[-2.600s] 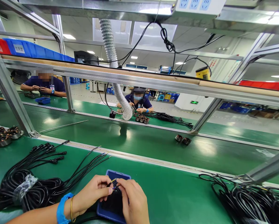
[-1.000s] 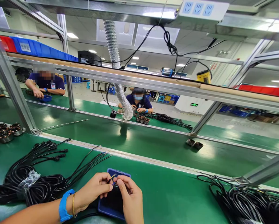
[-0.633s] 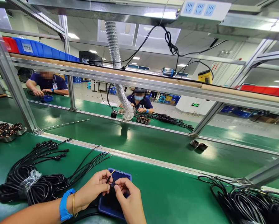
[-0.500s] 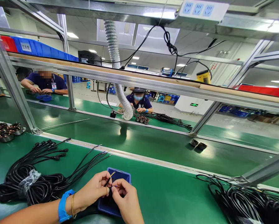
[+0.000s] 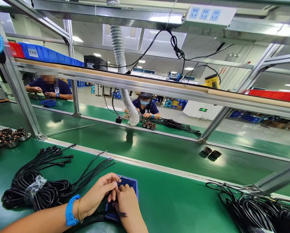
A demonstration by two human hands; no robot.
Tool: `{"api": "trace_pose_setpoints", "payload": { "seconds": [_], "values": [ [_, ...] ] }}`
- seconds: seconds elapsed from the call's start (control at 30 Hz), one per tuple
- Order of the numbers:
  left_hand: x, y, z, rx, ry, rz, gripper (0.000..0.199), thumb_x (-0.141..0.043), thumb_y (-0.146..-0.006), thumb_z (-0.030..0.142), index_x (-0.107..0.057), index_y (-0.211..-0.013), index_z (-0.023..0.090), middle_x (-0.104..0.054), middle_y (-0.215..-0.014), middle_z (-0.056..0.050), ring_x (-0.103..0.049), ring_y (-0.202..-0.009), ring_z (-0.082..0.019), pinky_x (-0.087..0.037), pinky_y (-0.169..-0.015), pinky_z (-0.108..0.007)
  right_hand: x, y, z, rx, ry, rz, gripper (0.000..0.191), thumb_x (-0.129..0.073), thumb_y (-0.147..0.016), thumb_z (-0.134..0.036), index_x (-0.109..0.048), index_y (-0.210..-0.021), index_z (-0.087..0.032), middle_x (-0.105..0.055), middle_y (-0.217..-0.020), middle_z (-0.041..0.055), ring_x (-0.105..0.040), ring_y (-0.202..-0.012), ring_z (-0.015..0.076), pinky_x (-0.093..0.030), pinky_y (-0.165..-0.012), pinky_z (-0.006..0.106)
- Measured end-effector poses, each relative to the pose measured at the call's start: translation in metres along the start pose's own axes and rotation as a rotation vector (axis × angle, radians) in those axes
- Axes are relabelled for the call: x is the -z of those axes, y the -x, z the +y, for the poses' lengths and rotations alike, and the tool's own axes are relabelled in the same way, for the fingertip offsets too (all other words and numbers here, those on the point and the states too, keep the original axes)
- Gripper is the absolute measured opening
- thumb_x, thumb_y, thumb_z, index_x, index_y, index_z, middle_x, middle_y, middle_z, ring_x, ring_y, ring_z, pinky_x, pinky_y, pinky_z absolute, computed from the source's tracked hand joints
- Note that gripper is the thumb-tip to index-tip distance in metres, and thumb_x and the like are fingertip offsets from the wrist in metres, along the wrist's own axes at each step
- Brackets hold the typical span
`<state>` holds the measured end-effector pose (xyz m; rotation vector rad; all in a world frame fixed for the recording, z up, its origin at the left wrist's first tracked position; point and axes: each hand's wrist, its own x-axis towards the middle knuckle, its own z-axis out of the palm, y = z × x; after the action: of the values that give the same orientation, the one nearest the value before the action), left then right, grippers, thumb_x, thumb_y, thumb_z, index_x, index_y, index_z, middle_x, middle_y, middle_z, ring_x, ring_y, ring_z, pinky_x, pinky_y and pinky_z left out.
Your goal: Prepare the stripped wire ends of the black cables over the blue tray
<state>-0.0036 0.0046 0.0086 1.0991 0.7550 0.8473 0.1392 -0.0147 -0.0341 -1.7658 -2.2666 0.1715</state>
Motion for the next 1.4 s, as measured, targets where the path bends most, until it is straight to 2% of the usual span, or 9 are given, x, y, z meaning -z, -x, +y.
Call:
{"api": "trace_pose_setpoints", "payload": {
  "seconds": [0.1, 0.23, 0.4, 0.47, 0.6, 0.73, 1.07, 1.27, 1.4],
  "values": [
    [-0.001, 0.001, 0.002, 0.008, 0.014, 0.006, 0.043, -0.070, -0.074, 0.057, -0.057, -0.083, 0.016, -0.050, -0.063, 0.005, -0.043, -0.049, -0.006, -0.034, -0.049, -0.021, -0.013, -0.004, 0.002, 0.008, -0.008, 0.006, 0.020, -0.069, -0.071, -0.003, -0.073, -0.071, -0.022, -0.074, -0.077, 0.0040, -0.065, -0.078, 0.0231, -0.040, -0.070, 0.029],
    [-0.003, 0.006, 0.003, 0.139, 0.060, -0.069, 0.048, -0.078, -0.066, 0.058, -0.055, -0.077, 0.016, -0.057, -0.070, 0.001, -0.060, -0.067, -0.012, -0.045, -0.063, -0.023, 0.001, 0.008, 0.014, 0.022, -0.069, 0.062, 0.026, -0.057, -0.088, -0.009, -0.074, -0.074, -0.023, -0.072, -0.076, 0.0031, -0.064, -0.075, 0.0198, -0.041, -0.068, 0.027],
    [-0.006, 0.017, -0.006, 0.432, -0.003, -0.408, 0.051, -0.081, -0.057, 0.059, -0.055, -0.070, 0.017, -0.057, -0.062, 0.001, -0.065, -0.062, -0.017, -0.049, -0.066, -0.031, 0.018, 0.019, 0.024, 0.007, -0.201, 0.151, 0.030, -0.047, -0.094, -0.013, -0.075, -0.101, -0.022, -0.074, -0.089, 0.0060, -0.066, -0.085, 0.0207, -0.049, -0.078, 0.029],
    [-0.008, 0.022, -0.007, 0.445, -0.050, -0.475, 0.047, -0.081, -0.059, 0.056, -0.055, -0.069, 0.017, -0.059, -0.062, 0.000, -0.062, -0.059, -0.014, -0.048, -0.068, -0.030, 0.019, 0.021, 0.025, 0.005, -0.246, 0.184, 0.030, -0.048, -0.094, -0.014, -0.076, -0.102, -0.022, -0.074, -0.091, 0.0065, -0.067, -0.086, 0.0215, -0.051, -0.078, 0.030],
    [-0.010, 0.021, 0.002, 0.184, -0.099, -0.267, 0.044, -0.073, -0.071, 0.057, -0.054, -0.079, 0.018, -0.063, -0.069, -0.001, -0.062, -0.067, -0.014, -0.049, -0.073, -0.029, 0.017, 0.022, 0.024, 0.029, -0.318, 0.224, 0.029, -0.051, -0.091, -0.015, -0.078, -0.090, -0.024, -0.074, -0.080, 0.0038, -0.066, -0.077, 0.0218, -0.050, -0.071, 0.031],
    [-0.007, 0.010, 0.003, 0.069, -0.080, -0.072, 0.048, -0.068, -0.072, 0.061, -0.054, -0.085, 0.017, -0.055, -0.066, 0.002, -0.059, -0.059, -0.014, -0.047, -0.056, -0.026, 0.016, 0.021, 0.020, 0.042, -0.398, 0.280, 0.030, -0.049, -0.094, -0.020, -0.078, -0.091, -0.027, -0.072, -0.075, 0.0032, -0.063, -0.072, 0.0210, -0.049, -0.067, 0.030],
    [-0.002, 0.002, 0.000, 0.049, -0.199, 0.025, 0.024, -0.062, -0.072, 0.038, -0.061, -0.072, 0.014, -0.047, -0.055, 0.003, -0.042, -0.052, -0.009, -0.029, -0.048, -0.022, 0.021, 0.025, 0.019, -0.129, -0.605, 0.463, 0.022, -0.060, -0.090, -0.035, -0.076, -0.088, -0.021, -0.073, -0.073, 0.0028, -0.065, -0.060, 0.0164, -0.052, -0.058, 0.024],
    [-0.001, 0.001, -0.004, 0.031, -0.174, 0.035, 0.032, -0.067, -0.072, 0.045, -0.062, -0.078, 0.014, -0.052, -0.054, 0.002, -0.047, -0.049, -0.010, -0.035, -0.048, -0.022, 0.020, 0.024, 0.016, -0.126, -0.627, 0.530, 0.020, -0.061, -0.084, -0.031, -0.079, -0.085, -0.024, -0.076, -0.077, 0.0044, -0.065, -0.066, 0.0199, -0.053, -0.066, 0.030],
    [0.000, 0.000, -0.007, 0.012, -0.162, 0.035, 0.041, -0.071, -0.071, 0.050, -0.065, -0.082, 0.011, -0.058, -0.057, -0.001, -0.056, -0.053, -0.013, -0.041, -0.049, -0.023, 0.025, 0.025, 0.011, -0.123, -0.713, 0.496, 0.020, -0.062, -0.085, -0.034, -0.080, -0.083, -0.025, -0.076, -0.078, 0.0043, -0.068, -0.067, 0.0189, -0.054, -0.065, 0.027]
  ]
}}
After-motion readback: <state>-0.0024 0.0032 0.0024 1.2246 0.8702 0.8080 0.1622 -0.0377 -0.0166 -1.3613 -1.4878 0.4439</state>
